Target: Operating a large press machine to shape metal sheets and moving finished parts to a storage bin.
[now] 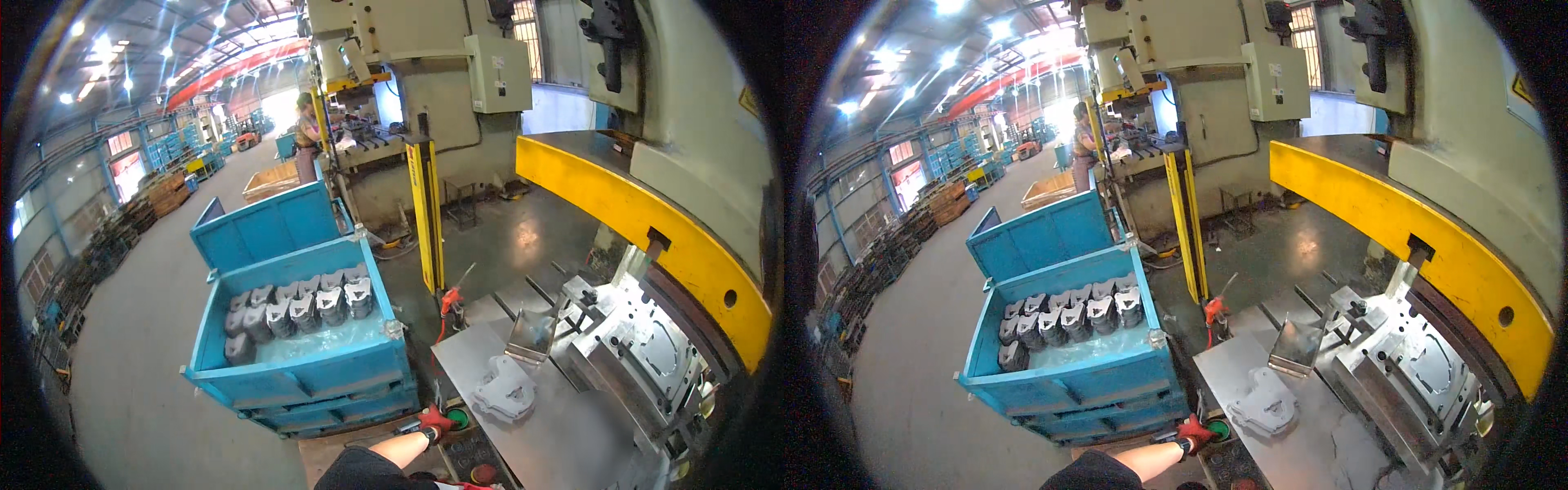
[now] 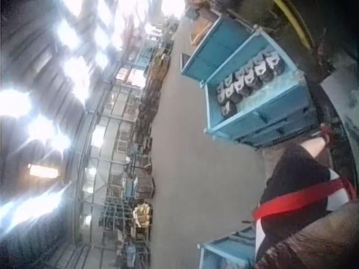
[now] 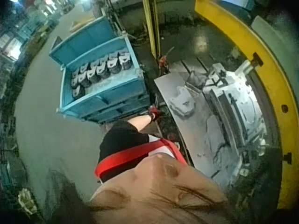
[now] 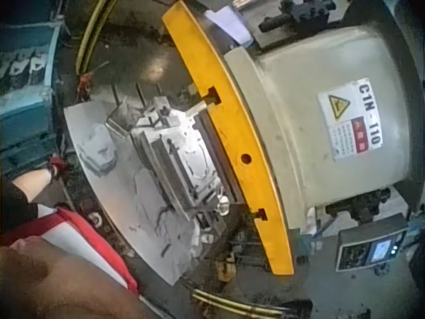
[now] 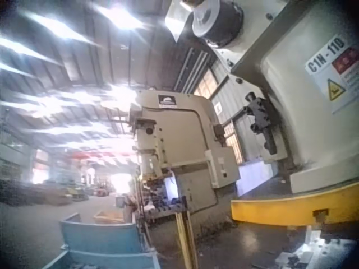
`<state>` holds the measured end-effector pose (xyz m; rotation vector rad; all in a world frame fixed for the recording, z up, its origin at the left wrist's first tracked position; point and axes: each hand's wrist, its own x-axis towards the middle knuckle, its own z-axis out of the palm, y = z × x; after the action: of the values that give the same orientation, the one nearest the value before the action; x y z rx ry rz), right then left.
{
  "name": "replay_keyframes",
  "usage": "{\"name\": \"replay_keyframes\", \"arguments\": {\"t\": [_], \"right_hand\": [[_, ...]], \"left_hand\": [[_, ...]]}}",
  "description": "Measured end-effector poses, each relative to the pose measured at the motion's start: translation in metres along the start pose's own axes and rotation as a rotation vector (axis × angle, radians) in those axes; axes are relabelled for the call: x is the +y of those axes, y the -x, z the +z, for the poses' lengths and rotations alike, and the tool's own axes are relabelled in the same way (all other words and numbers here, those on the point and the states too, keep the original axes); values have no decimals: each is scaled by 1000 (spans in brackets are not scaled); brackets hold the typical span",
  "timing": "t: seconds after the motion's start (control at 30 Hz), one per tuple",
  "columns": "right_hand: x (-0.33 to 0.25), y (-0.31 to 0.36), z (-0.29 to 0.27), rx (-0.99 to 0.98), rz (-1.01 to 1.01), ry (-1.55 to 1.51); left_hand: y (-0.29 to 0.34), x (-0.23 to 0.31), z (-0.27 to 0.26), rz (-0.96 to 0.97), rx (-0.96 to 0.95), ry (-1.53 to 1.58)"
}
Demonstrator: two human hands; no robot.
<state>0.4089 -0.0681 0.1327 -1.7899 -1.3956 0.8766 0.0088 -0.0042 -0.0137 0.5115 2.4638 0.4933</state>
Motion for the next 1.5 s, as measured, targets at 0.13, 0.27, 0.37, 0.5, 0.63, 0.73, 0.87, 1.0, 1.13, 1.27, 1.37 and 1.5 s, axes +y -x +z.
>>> {"name": "replay_keyframes", "arguments": {"t": [0.13, 0.27, 0.37, 0.5, 0.63, 0.73, 0.87, 1.0, 1.13, 1.27, 1.37, 1.5], "right_hand": [[32, 21, 12, 44, 237, 0], [79, 52, 33, 142, 398, -110], [112, 69, 50, 248, 486, -144], [75, 57, 38, 149, 559, -366], [95, 67, 34, 276, 785, -75], [123, 76, 50, 360, 775, 80], [122, 77, 43, 317, 607, -66], [92, 53, -10, -348, 645, 499], [47, 1, -65, 276, 258, 78], [13, -104, -109, 348, 405, 49], [58, -178, -117, 539, 132, 243], [70, -237, -112, 468, 159, 651]], "left_hand": [[-12, -5, 9, -49, 45, 6], [-43, -46, 0, 115, -411, 839], [-19, -5, -13, 38, -381, 587], [-135, -83, 5, 0, -783, 998], [5, -4, -11, 53, -259, 644], [-7, -11, -7, 70, -375, 657], [-23, -17, -23, 89, -438, 704], [-22, -4, -61, 145, -468, 799], [18, 38, -118, 268, -495, 904], [63, 87, -160, 399, -631, 1022], [92, 128, -157, 339, -1034, 1142], [166, 220, -104, 750, -1078, 771]]}}
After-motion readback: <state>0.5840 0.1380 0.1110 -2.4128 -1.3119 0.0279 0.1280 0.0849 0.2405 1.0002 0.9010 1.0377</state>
